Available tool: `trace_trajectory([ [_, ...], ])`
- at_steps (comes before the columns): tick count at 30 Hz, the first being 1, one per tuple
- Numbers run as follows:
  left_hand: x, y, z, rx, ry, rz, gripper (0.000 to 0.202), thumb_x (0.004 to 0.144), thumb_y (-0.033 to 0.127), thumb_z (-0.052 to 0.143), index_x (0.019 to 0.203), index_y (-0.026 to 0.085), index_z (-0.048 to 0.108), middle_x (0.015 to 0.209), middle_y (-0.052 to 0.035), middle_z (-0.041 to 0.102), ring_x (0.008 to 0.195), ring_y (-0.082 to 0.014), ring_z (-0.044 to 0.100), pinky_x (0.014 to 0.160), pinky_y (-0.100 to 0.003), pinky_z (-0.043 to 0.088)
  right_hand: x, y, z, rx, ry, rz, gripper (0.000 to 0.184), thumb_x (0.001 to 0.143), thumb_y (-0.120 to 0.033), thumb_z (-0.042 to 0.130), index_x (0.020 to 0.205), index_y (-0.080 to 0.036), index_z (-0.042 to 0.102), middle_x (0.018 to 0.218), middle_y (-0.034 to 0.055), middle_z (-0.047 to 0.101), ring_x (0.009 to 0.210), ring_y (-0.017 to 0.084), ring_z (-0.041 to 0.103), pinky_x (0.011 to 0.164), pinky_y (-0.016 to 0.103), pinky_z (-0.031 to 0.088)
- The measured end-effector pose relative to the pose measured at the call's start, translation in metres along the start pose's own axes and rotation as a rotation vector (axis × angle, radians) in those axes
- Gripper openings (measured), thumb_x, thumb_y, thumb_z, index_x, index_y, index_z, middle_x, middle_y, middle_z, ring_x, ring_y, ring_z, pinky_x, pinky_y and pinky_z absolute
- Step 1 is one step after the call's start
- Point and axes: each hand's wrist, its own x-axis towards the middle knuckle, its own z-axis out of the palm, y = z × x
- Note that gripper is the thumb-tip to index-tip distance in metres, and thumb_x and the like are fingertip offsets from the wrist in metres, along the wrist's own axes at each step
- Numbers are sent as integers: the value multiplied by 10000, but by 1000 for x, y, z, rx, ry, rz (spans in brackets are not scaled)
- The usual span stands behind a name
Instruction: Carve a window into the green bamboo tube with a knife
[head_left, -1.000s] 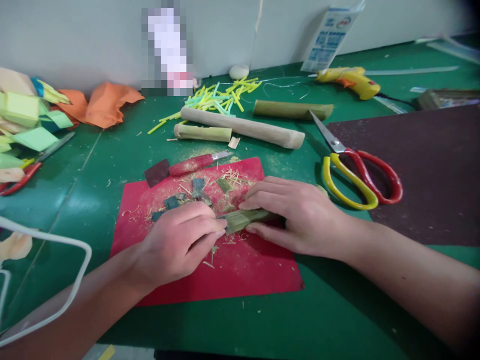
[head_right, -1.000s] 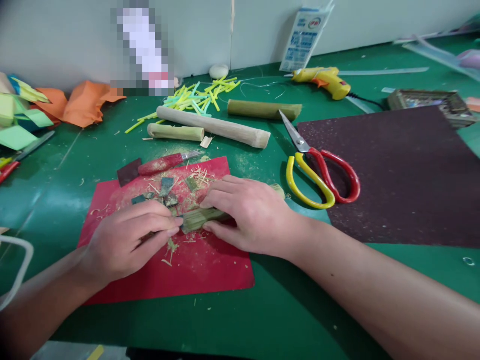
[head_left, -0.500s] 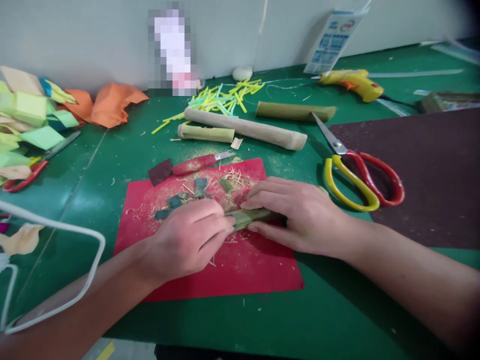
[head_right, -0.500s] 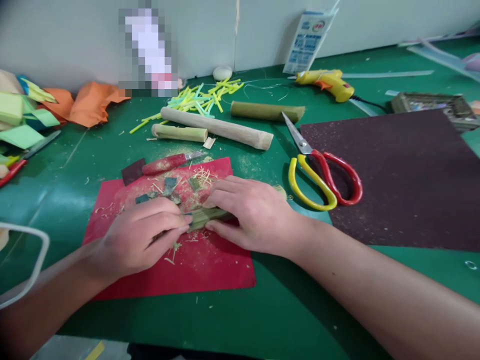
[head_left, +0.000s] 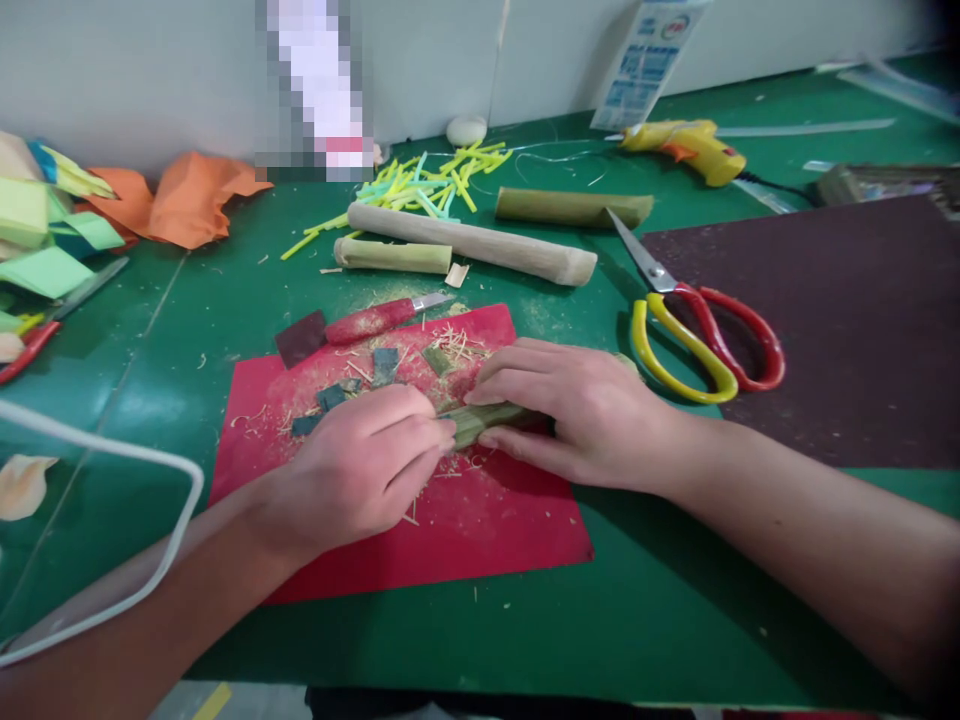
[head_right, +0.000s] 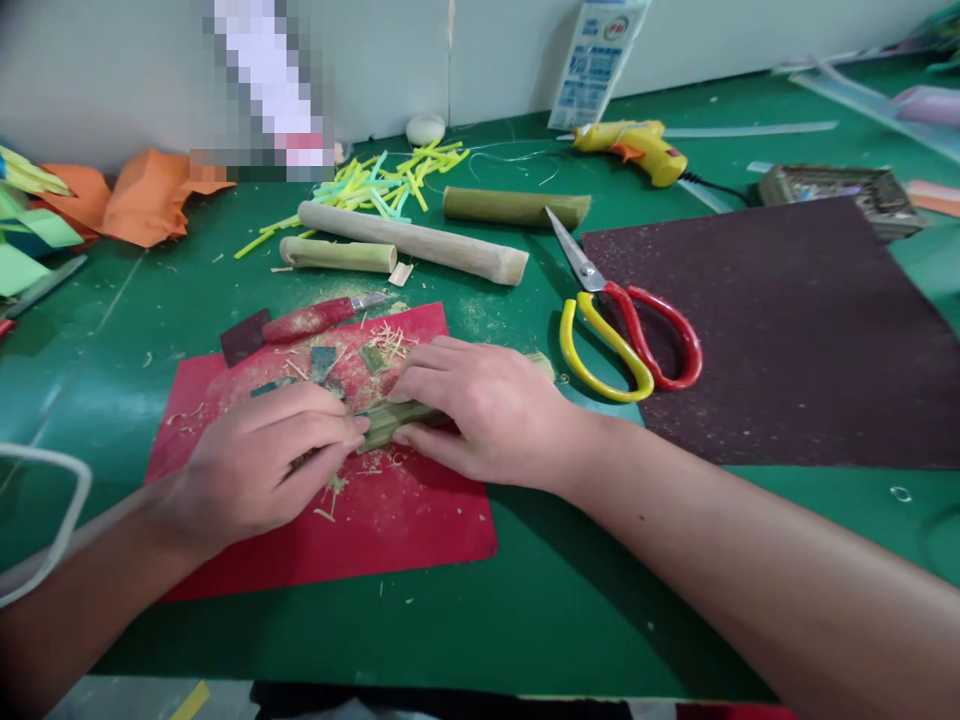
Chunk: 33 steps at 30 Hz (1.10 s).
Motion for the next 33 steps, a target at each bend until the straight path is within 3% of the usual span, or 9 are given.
trace_trajectory([
  [28, -2, -1, 0, 6, -2, -6, 120, 856, 127, 509, 862, 148, 627, 840, -52, 623, 766, -130, 573, 690, -242, 471, 0, -1, -2, 25, -13, 4, 193, 833, -273, 518, 981, -169, 586, 971, 78, 614, 902, 191, 543, 763, 320, 415],
  [33, -1, 1, -1, -49, -49, -52, 134, 864, 138, 497, 862, 151, 630, 838, -50, 621, 749, -122, 577, 692, -232, 473, -1, -1, -1, 36, 0, 5, 210, 827, -270, 533, 1007, -176, 585, 1000, 72, 612, 921, 188, 536, 782, 314, 411],
])
